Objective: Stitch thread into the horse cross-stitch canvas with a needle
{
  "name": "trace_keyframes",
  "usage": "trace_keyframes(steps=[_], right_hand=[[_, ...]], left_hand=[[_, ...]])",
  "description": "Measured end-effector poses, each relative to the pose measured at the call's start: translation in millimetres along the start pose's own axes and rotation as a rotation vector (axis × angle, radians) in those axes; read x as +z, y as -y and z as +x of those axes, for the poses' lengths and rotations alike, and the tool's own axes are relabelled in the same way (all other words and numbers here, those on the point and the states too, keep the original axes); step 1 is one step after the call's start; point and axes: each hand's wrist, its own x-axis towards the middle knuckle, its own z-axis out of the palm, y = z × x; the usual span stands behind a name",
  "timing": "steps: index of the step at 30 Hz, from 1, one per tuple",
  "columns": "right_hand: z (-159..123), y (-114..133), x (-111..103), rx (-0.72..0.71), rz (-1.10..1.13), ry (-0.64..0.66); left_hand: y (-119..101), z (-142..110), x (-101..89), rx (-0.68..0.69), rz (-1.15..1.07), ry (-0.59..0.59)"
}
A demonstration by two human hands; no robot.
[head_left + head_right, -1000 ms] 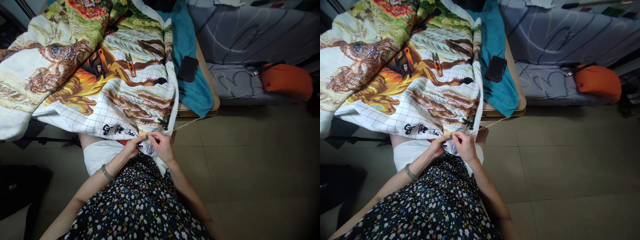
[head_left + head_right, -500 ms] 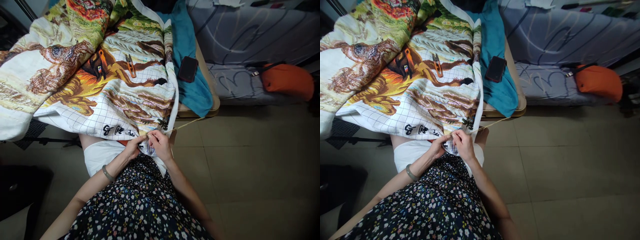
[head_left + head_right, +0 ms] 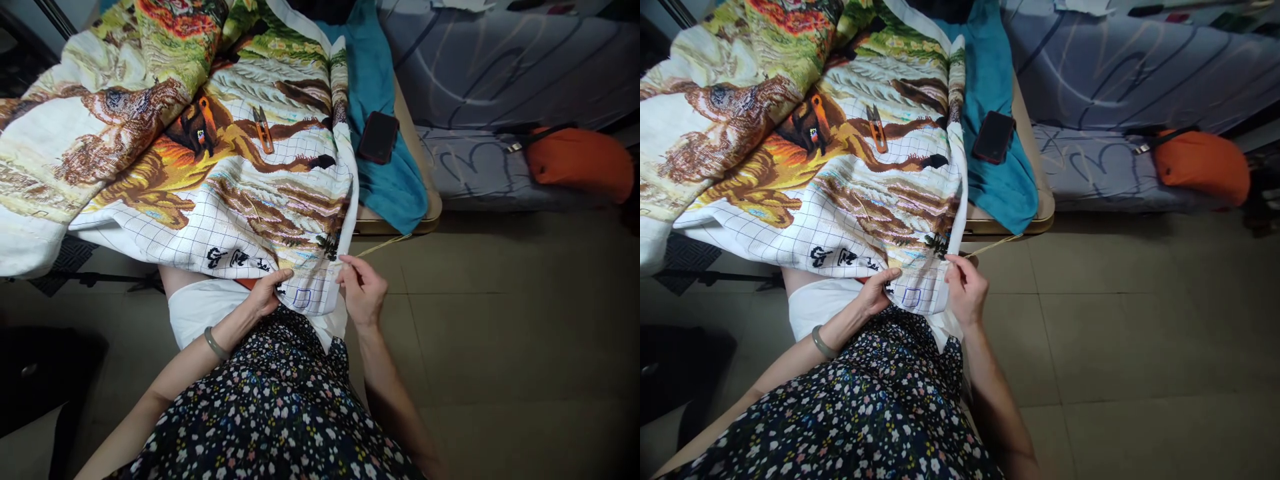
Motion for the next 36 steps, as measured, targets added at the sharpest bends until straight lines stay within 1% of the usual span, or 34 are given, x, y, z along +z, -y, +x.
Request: trace_keyframes(steps=[2, 4, 6, 7, 11, 16, 21, 25, 31, 36], right_hand=[[2.8, 4.1, 1.5, -0.175, -0.110, 0.083], [4.7, 10.6, 10.3, -0.322, -0.173, 0.204], [5.7, 16.6, 22.2, -0.411, -0.210, 0.273], [5.8, 18.8, 27.8, -0.433, -0.224, 0.281], [4.8, 20.5, 40.8, -0.412, -0.236, 0.224], [3.6, 16.9, 40.4, -0.380, -0.239, 0.159], [2.5, 15.8, 37.1, -0.449, -0.267, 0.208], [1.2, 17.5, 38.0, -0.470, -0.367, 0.222], [2.6, 21.4, 42.7, -0.504, -0.465, 0.161], [3.2, 20.3, 46.4, -0.571, -0.455, 0.075]], left_hand=[[0.9, -0.1, 0.1, 0.012, -0.001, -0.019], [1.7, -0.7, 0.3, 0.031, 0.001, -0.018], [1.9, -1.7, 0.5, 0.056, 0.011, -0.016], [1.9, -2.3, 0.7, 0.068, 0.020, -0.019], [1.3, -4.2, 1.9, 0.106, 0.049, -0.026], [1.4, -5.1, 3.8, 0.114, 0.036, -0.035], [0.7, -6.7, 5.9, 0.109, 0.025, -0.040], [0.3, -8.1, 7.7, 0.098, 0.012, -0.042], [1.8, -7.0, 5.7, 0.108, 0.034, -0.050], [3.3, -5.0, 4.1, 0.113, 0.036, -0.076]])
